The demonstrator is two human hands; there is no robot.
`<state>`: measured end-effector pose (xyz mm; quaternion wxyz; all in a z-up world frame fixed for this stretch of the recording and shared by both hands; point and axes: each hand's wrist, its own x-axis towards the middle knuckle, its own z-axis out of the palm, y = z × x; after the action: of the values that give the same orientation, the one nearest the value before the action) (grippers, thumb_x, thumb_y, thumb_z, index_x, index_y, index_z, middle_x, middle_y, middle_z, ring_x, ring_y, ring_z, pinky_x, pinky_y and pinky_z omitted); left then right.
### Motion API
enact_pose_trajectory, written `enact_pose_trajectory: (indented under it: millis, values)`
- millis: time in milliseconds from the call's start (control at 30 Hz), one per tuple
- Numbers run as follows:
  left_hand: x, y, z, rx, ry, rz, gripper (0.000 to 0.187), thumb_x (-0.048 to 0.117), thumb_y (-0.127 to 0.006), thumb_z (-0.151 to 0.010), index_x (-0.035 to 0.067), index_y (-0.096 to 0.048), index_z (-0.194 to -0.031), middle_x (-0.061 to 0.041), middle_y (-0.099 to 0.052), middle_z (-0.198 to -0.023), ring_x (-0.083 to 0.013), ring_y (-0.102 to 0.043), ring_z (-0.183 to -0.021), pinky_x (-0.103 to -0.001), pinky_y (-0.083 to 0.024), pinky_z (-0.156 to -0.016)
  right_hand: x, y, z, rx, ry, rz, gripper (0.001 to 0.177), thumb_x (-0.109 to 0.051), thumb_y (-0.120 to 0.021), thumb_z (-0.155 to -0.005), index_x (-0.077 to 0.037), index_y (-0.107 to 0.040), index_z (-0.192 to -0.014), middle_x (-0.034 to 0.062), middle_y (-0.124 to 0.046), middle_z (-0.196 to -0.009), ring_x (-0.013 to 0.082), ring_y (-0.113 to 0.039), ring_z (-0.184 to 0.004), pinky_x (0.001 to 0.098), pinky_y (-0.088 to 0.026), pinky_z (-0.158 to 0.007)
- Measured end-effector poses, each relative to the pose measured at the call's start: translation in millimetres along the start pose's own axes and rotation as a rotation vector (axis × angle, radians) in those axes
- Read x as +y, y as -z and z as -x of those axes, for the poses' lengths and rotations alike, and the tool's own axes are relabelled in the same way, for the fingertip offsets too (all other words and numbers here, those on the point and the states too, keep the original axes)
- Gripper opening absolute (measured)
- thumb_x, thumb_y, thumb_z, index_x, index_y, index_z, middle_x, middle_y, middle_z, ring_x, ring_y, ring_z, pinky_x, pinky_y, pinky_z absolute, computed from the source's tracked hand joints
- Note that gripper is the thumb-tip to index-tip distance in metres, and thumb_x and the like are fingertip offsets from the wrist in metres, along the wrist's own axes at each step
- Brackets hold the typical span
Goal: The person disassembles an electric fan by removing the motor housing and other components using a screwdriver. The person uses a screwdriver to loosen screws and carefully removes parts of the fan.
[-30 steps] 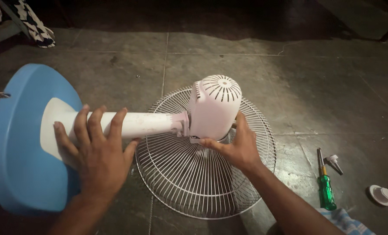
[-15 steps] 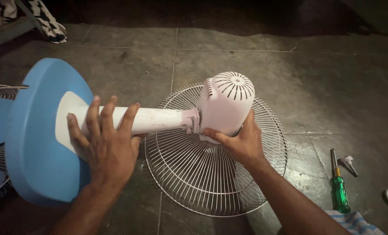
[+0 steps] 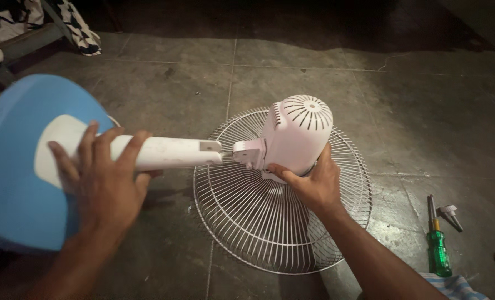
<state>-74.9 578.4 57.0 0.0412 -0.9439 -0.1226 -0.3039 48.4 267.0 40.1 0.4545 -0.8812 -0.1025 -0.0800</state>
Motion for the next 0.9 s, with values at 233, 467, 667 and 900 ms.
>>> enact_pose_trajectory:
  millis: [233, 467, 667, 900]
  values:
    - [-16, 0, 2, -0.008, -0.053, -0.072, 0.078, 0.033, -0.085, -0.066, 0.028, -0.063, -0.141, -0.008, -0.053, -0.146, -0.0337, -0.035, -0.149, -0.07, -0.001, -0.121, 4, -1, 1, 0.028, 0.036, 0.013, 0.095, -0.039, -0.093, -0.064, 0.004, -0.042, -0.131, 0.0263, -0.071, -0.114, 0.0359, -0.075, -0.104, 0.0433, -0.062, -0.089]
    - [-25, 2, -4, -0.061, -0.119, -0.076, 0.077, 0.038, -0.082, -0.072, 0.029, -0.06, -0.145, -0.009, -0.052, -0.147, -0.0339, -0.034, -0.151, -0.075, -0.003, -0.121, 6, -3, 0, -0.009, -0.002, 0.005, 0.1, -0.044, -0.092, -0.063, 0.001, -0.038, -0.135, 0.0269, -0.068, -0.114, 0.0382, -0.075, -0.102, 0.0443, -0.064, -0.085]
    - [-20, -3, 6, -0.032, -0.085, -0.001, 0.075, 0.037, -0.082, -0.073, 0.029, -0.06, -0.145, -0.011, -0.05, -0.149, -0.0338, -0.033, -0.154, -0.075, -0.001, -0.125, 1, -3, 6, 0.131, 0.152, 0.049, 0.131, -0.044, -0.097, -0.059, 0.007, -0.016, -0.148, 0.0342, -0.049, -0.137, 0.0428, -0.06, -0.124, 0.053, -0.054, -0.1]
    - [-21, -5, -3, -0.055, -0.096, 0.038, 0.075, 0.036, -0.084, -0.071, 0.03, -0.061, -0.142, -0.008, -0.051, -0.149, -0.0326, -0.032, -0.154, -0.072, 0.001, -0.125, -5, -3, -5, 0.147, 0.089, -0.008, 0.156, -0.033, -0.102, -0.055, -0.003, 0.014, -0.154, 0.03, -0.039, -0.145, 0.0422, -0.052, -0.134, 0.0542, -0.05, -0.105]
